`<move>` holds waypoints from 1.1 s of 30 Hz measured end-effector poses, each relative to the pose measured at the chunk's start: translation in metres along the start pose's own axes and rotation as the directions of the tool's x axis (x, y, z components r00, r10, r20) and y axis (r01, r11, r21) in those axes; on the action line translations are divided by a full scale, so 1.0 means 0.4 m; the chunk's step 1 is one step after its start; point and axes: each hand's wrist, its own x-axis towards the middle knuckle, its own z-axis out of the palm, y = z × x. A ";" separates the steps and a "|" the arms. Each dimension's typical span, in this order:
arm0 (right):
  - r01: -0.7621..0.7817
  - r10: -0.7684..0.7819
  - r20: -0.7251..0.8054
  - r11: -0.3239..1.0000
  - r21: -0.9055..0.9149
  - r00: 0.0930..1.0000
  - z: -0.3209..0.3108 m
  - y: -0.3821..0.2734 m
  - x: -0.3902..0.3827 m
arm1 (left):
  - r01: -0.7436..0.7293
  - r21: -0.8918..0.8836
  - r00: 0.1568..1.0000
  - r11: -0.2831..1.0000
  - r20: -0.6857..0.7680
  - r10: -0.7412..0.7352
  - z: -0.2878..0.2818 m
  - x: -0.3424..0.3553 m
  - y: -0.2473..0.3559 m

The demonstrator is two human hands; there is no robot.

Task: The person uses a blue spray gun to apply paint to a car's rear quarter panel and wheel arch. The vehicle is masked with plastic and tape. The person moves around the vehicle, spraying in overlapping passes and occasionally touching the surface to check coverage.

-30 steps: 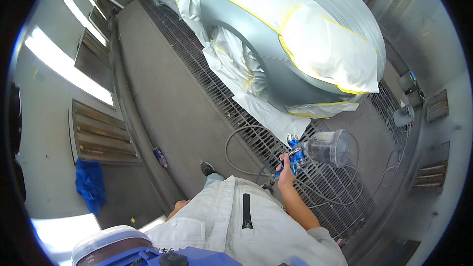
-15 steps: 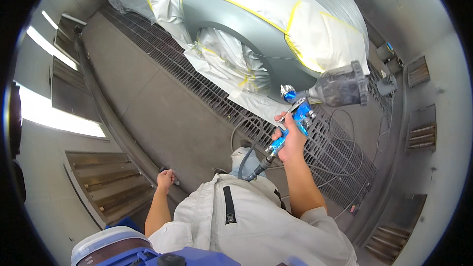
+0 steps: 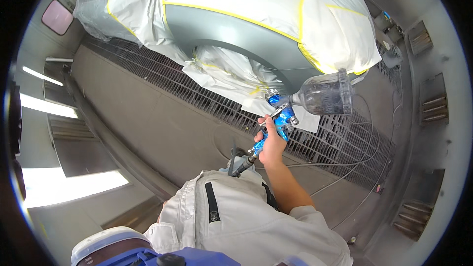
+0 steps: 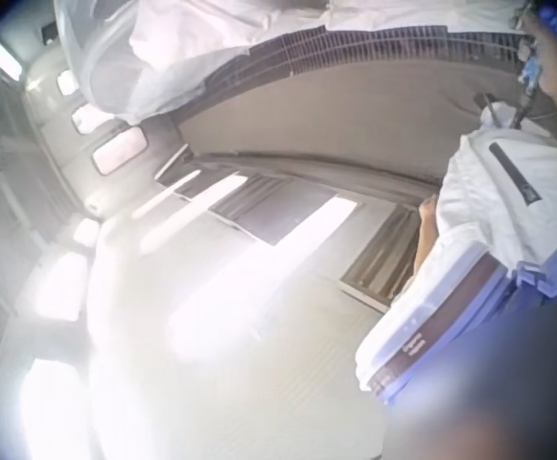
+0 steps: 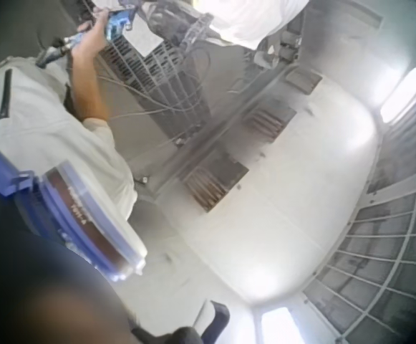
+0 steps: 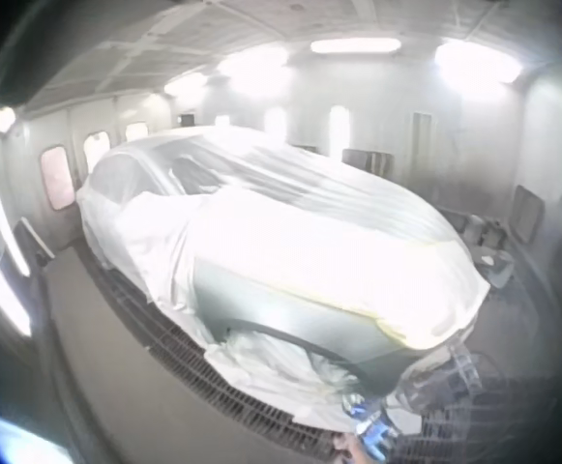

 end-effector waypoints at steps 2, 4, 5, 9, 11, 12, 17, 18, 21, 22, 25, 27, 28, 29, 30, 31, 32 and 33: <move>0.014 -0.013 -0.073 1.000 0.003 0.997 0.051 0.049 0.018 | -0.008 -0.006 0.997 1.000 0.075 0.008 -0.050 0.095 -0.060; 0.065 -0.068 -0.122 0.997 -0.029 0.990 0.096 0.091 0.027 | -0.013 0.015 0.995 1.000 0.100 0.011 -0.105 0.191 -0.053; 0.077 -0.082 -0.166 0.996 -0.036 0.983 0.120 0.116 0.030 | -0.011 0.044 0.996 0.999 0.090 0.007 -0.140 0.235 -0.034; 0.141 -0.128 -0.320 0.990 0.016 0.939 0.221 0.235 0.026 | 0.058 -0.163 0.981 0.985 0.194 -0.026 -0.314 0.433 0.088; 0.181 -0.153 -0.381 0.983 0.038 0.912 0.285 0.310 0.003 | 0.033 -0.287 0.981 0.957 0.192 0.024 -0.425 0.530 0.121; 0.223 -0.180 -0.400 0.973 0.064 0.899 0.323 0.348 -0.009 | 0.016 -0.346 0.980 0.938 0.192 0.055 -0.481 0.592 0.142; 0.361 -0.271 -0.514 0.929 0.082 0.814 0.552 0.534 -0.132 | -0.203 -0.007 0.953 0.979 0.229 0.199 -0.799 0.814 0.237; 0.373 -0.290 -0.508 0.925 0.068 0.811 0.589 0.546 -0.153 | -0.055 -0.069 0.977 0.996 0.201 0.068 -0.865 0.827 0.258; 0.413 -0.297 -0.552 0.905 0.097 0.779 0.689 0.587 -0.186 | -0.050 -0.038 0.977 0.998 0.204 0.057 -1.023 0.914 0.355; 0.429 -0.291 -0.574 0.895 0.119 0.765 0.717 0.599 -0.188 | -0.066 -0.033 0.954 0.997 0.290 0.072 -1.061 0.950 0.391; 0.438 -0.319 -0.577 0.896 0.074 0.752 0.779 0.639 -0.212 | 0.021 -0.265 0.949 0.964 0.310 0.065 -1.108 1.026 0.475; 0.459 -0.348 -0.593 0.887 0.042 0.726 0.824 0.668 -0.213 | -0.037 -0.263 0.934 0.964 0.334 0.127 -1.096 1.067 0.538; 0.477 -0.361 -0.605 0.878 0.037 0.710 0.844 0.681 -0.206 | -0.074 -0.263 0.923 0.962 0.347 0.166 -1.091 1.084 0.569; 0.490 -0.369 -0.615 0.871 0.034 0.697 0.863 0.694 -0.196 | -0.108 -0.224 0.917 0.969 0.355 0.184 -1.087 1.100 0.592; 0.512 -0.393 -0.608 0.859 0.026 0.690 0.880 0.708 -0.183 | -0.147 -0.182 0.907 0.972 0.367 0.206 -1.082 1.114 0.606; 0.518 -0.385 -0.614 0.854 0.047 0.689 0.896 0.723 -0.167 | -0.180 -0.138 0.899 0.974 0.379 0.220 -1.083 1.127 0.608; 0.524 -0.376 -0.618 0.849 0.070 0.691 0.911 0.736 -0.148 | -0.329 -0.091 0.858 0.940 0.388 0.338 -1.089 1.139 0.601; 0.529 -0.362 -0.625 0.843 0.098 0.692 0.929 0.751 -0.126 | -0.387 -0.042 0.840 0.921 0.396 0.371 -1.103 1.163 0.597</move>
